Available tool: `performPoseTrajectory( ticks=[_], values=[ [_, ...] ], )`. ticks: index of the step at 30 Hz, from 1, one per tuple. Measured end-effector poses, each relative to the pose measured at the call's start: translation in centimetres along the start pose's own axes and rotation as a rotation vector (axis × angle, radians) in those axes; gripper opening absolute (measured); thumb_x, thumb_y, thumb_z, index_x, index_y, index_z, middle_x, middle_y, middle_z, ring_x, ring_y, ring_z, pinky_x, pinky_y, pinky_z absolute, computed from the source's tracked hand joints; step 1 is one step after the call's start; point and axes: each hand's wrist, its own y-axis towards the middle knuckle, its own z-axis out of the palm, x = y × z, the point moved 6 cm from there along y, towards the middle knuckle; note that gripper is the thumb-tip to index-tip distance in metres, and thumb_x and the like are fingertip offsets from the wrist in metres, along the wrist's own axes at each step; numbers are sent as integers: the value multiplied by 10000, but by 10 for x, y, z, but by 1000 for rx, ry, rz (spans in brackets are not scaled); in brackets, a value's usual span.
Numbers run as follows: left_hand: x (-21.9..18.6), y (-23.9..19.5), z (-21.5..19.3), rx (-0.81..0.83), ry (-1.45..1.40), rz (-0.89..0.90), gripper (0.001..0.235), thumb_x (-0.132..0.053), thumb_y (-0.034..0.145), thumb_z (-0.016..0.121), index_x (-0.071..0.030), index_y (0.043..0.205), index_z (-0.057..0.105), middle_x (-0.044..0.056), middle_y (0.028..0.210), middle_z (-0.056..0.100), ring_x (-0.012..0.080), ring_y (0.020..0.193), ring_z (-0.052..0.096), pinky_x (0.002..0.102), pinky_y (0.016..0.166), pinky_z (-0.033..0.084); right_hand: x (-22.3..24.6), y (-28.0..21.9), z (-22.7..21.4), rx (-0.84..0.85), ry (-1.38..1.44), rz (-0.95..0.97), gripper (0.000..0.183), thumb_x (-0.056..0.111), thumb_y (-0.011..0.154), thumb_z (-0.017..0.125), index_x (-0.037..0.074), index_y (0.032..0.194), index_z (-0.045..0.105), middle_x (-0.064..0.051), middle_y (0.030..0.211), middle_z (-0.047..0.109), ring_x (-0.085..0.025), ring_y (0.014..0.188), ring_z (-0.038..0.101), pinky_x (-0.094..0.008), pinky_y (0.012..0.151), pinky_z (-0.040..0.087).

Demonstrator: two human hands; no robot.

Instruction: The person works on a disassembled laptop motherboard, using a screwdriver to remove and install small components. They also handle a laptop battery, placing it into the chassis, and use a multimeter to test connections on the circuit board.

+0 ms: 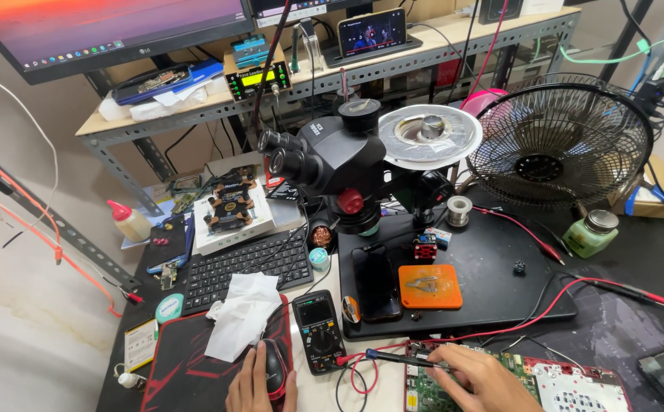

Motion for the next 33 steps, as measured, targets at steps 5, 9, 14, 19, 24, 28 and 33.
performPoseTrajectory(
  ticks=[5,9,14,19,24,28,33],
  values=[
    [4,-2,5,-18,23,38,797,-421,576,836,-106,1288,662,171,1234,673,340,947,677,465,826,573,3,0,-2,34,69,34,246,285,901,710,124,1088,708,-28,824,723,-142,520,613,-326,495,486],
    [7,-1,7,-45,21,69,786,-427,581,828,-99,1278,669,180,1227,677,344,928,679,454,819,577,0,1,0,36,47,41,244,290,904,712,123,1081,710,-40,807,710,-153,531,619,-330,506,484],
    [9,-2,9,-106,-4,137,771,-439,596,817,-79,1263,676,209,1202,682,353,881,680,437,784,581,6,-1,-4,16,47,-57,228,273,905,711,102,1056,696,-48,798,692,-176,565,642,-335,516,504],
    [11,-4,12,-105,-1,122,777,-437,583,820,-91,1264,676,209,1213,680,362,879,679,449,781,580,2,-1,-4,26,40,-55,222,272,911,706,104,1055,689,-50,789,690,-188,579,650,-347,529,507],
    [12,-5,12,-78,-6,113,804,-440,583,822,-93,1289,660,215,1246,658,376,904,680,470,808,574,3,-3,-6,23,41,-96,221,270,916,689,103,1061,679,-52,858,682,-198,646,665,-354,549,524],
    [15,-8,14,-32,-1,73,814,-444,589,822,-100,1306,646,212,1276,636,389,957,685,485,853,566,7,-5,-10,9,40,-119,209,262,922,678,103,1057,683,-48,826,701,-204,696,682,-352,579,535],
    [14,-1,13,-20,-40,53,806,-440,592,819,-110,1305,643,215,1302,611,401,1023,682,502,900,556,18,-10,-24,7,26,-85,221,272,914,686,107,1060,684,-43,846,722,-199,710,692,-350,602,540]
  ],
)
